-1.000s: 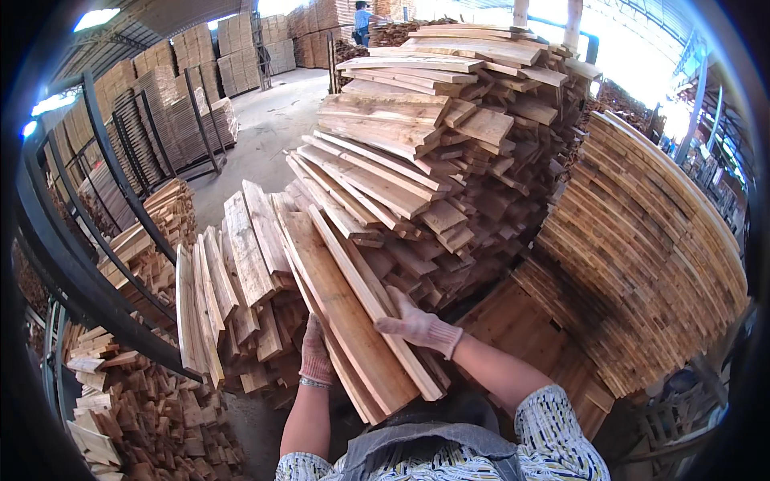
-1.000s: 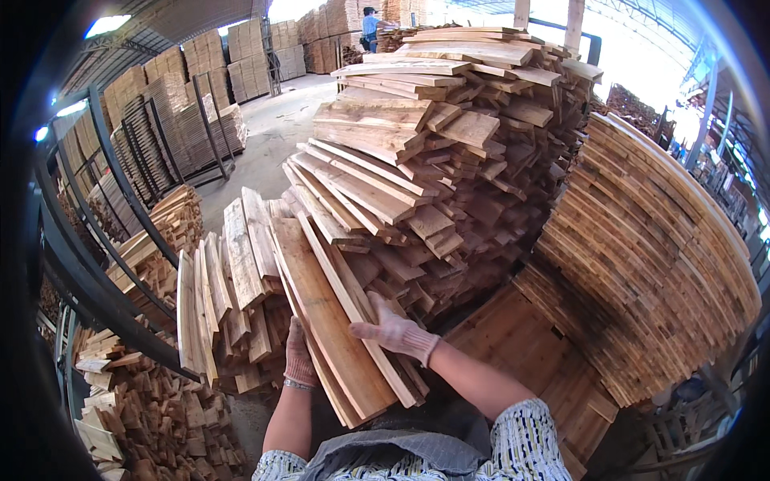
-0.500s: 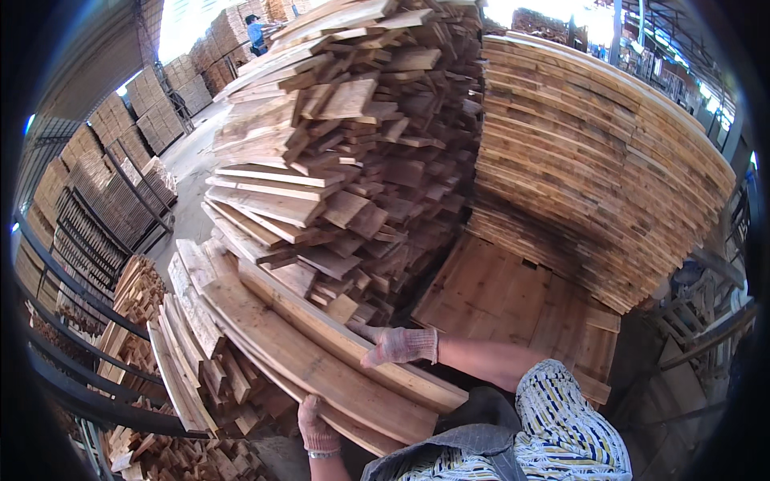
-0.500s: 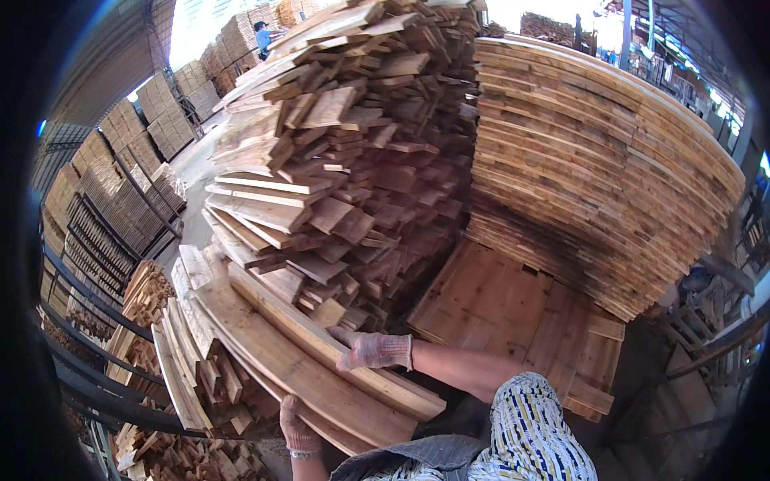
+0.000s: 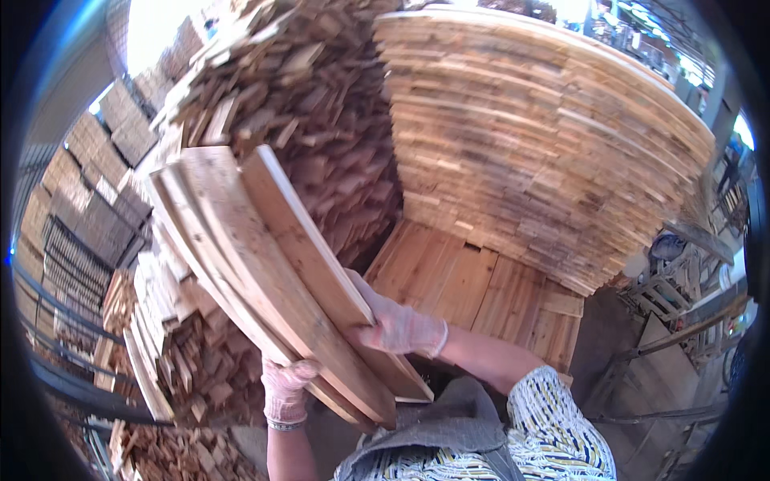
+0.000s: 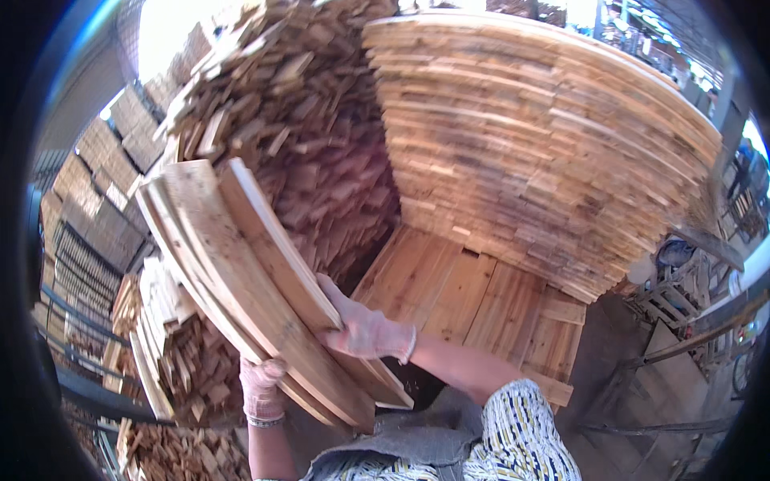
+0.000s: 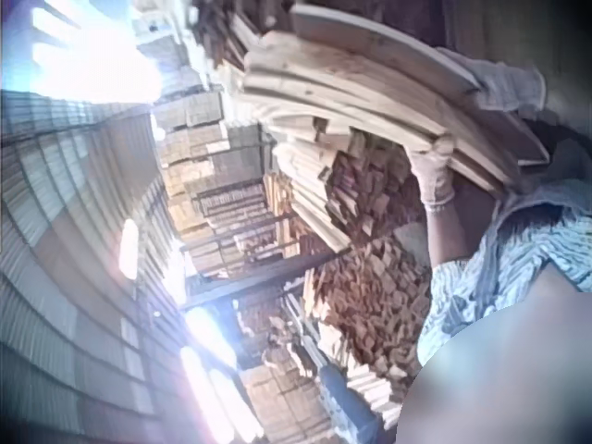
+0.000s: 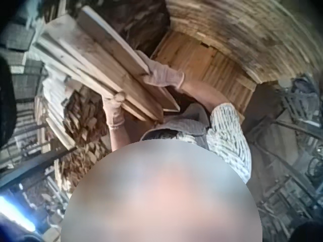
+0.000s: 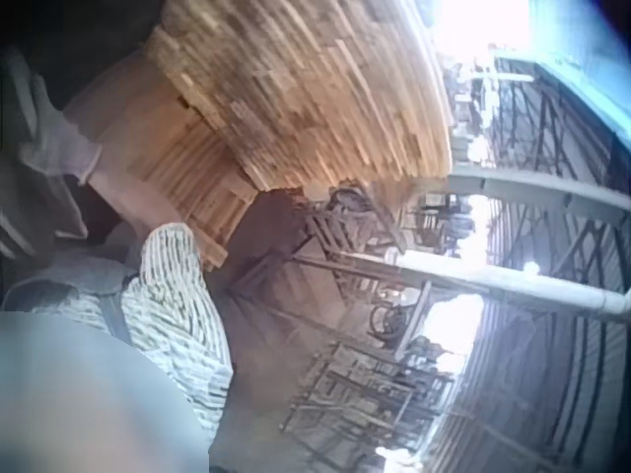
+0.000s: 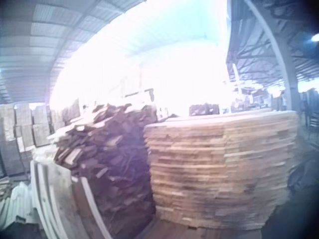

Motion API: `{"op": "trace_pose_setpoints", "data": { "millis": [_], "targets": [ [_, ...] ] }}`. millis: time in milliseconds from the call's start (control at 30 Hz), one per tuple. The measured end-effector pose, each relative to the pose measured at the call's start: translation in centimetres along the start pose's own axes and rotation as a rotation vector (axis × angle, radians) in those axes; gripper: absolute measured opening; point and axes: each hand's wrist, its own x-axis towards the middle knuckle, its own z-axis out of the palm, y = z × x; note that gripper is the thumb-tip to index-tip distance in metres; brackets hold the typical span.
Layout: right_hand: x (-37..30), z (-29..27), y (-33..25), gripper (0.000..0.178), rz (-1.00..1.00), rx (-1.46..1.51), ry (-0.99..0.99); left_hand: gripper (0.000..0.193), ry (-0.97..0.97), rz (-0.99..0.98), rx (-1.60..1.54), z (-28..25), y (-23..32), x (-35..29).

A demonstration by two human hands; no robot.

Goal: The person repeatedly picks up small wooden planks from a large pile and places them onto a growing stack. They handle the planks by hand, arranging them in layers to build a neat pile within a warehouse environment.

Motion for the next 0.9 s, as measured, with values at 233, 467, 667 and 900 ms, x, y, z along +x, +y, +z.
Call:
{"op": "trace_pose_setpoints", "data": {
  "millis": [233,467,667,900],
  "targets": [
    [-6.6,-5.9,3.9,0.102,0.142,-0.088,0.537,0.089,-0.576,0.032,-0.161,12.4,-3.3,5.4],
    [-12.2,-9.0,13.6,0.102,0.288,-0.409,0.990,0.067,-0.992,-0.301,-0.071,19.0,-13.7,13.1],
    [-15.4,-8.6,24.0,0.106,0.934,-0.490,1.034,0.103,-1.162,-0.219,0.264,24.6,-22.5,16.0],
    [-19.5,-7.4,31.1,0.100,0.602,-0.118,1.336,0.122,-0.890,-0.234,0.074,30.5,-23.9,11.0]
  ]
}}
